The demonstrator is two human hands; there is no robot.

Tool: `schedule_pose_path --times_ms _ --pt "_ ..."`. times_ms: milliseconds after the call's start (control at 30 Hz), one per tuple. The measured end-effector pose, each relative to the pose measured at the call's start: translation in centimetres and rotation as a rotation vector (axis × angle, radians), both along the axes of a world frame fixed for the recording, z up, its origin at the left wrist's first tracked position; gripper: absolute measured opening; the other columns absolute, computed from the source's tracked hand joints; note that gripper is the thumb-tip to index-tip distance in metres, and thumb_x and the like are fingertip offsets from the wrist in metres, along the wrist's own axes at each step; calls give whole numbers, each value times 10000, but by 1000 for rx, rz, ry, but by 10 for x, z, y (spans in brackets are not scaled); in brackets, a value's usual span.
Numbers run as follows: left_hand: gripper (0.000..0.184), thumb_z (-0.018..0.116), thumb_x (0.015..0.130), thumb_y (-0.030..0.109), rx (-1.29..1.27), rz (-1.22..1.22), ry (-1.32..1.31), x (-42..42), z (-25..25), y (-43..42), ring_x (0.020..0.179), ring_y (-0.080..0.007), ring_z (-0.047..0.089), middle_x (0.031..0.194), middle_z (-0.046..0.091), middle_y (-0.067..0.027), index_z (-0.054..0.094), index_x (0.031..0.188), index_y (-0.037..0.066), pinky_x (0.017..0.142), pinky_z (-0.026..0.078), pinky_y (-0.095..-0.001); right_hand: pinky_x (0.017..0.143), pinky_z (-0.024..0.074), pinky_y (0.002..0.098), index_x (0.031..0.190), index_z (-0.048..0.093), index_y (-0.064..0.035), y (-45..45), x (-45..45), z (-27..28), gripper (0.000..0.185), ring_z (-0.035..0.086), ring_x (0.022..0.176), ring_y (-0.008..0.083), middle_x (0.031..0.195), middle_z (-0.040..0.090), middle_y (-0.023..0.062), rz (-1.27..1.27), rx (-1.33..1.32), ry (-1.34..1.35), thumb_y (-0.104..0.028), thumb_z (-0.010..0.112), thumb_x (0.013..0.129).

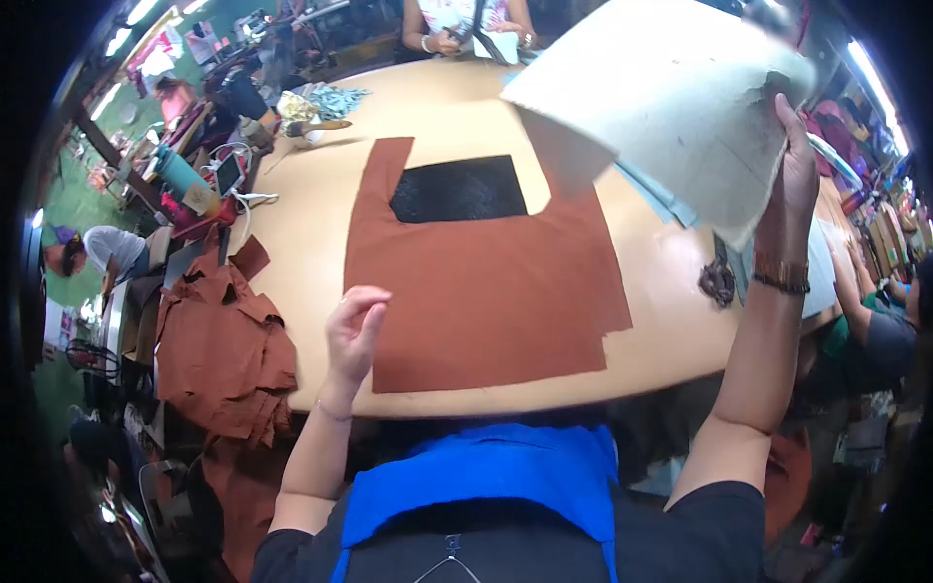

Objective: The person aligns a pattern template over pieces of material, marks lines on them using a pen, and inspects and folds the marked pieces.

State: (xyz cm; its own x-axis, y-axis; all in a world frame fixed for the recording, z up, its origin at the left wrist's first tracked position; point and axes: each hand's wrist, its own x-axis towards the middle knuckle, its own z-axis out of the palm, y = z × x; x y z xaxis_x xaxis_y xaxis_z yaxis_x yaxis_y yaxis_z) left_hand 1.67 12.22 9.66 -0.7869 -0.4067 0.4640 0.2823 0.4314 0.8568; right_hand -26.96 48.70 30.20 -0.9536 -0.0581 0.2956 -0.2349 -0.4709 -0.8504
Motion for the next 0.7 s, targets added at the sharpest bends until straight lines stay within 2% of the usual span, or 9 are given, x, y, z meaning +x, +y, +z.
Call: schedule_pose_path --times_ms 67,133,167,233,333,433,500,567,700 --pt "341 608 964 285 526 -139 -94 -28 -11 2 1128 -212 576 1207 614 -97 593 1216 57 930 452 -327 808 561 316 1200 608 -11 -21 19 1 345 686 903 198 1070 689 92 190 5 -43 -260 587 963" --pt "524 524 984 450 1026 -213 -108 -58 -2 19 1187 -193 515 1295 551 -78 490 1371 98 1021 385 -355 764 576 308 1191 611 -9 -39 29 -12 354 695 872 196 1039 699 105 424 -56 -63 -275 591 959" --pt "719 451 951 620 1122 -259 -160 -66 4 31 1296 -206 441 1418 466 -96 403 1441 96 1078 337 -403 751 580 305 1179 614 -7 -56 44 -15 344 698 863 194 1021 702 110 418 -79 -119 -273 589 961" --pt "821 420 930 678 1383 -784 -135 -91 -11 29 1371 -250 367 1485 399 -99 306 1498 96 1132 295 -468 726 590 299 1154 621 -4 -90 72 -22 327 704 843 188 986 708 118 400 -118 -241 -268 584 966" --pt "774 456 950 598 1303 -713 -102 -81 7 45 1348 -266 402 1491 392 -107 262 1513 104 1109 349 -469 727 599 309 1128 617 -2 -87 55 -67 300 703 859 182 1001 700 127 620 -228 -271 -255 570 974" --pt "655 512 980 408 1217 -463 -308 -58 6 20 1307 -257 459 1463 424 -115 261 1509 115 1069 419 -441 756 568 264 1197 558 -8 -77 53 -87 336 674 868 138 1033 667 94 495 -89 -244 -250 575 964" --pt "591 569 956 92 1119 -376 -160 -47 -36 -25 1305 -243 459 1434 444 -119 294 1478 96 1083 403 -433 757 560 260 1189 569 -8 -48 31 -112 321 670 877 135 1059 671 94 496 126 -198 -229 589 957" --pt "640 586 943 73 850 -23 -144 -28 -45 -50 1200 -233 548 1352 519 -153 236 1478 50 1015 473 -373 766 553 255 1194 571 -3 -25 18 -140 320 668 890 133 1073 673 96 453 273 -187 -210 600 952" --pt "654 634 889 -22 523 70 -389 -3 -59 -83 1092 -191 603 1211 612 -154 283 1441 -25 919 509 -303 743 506 217 1185 603 31 -14 13 -214 384 626 840 79 993 682 40 347 794 -79 -183 717 888"
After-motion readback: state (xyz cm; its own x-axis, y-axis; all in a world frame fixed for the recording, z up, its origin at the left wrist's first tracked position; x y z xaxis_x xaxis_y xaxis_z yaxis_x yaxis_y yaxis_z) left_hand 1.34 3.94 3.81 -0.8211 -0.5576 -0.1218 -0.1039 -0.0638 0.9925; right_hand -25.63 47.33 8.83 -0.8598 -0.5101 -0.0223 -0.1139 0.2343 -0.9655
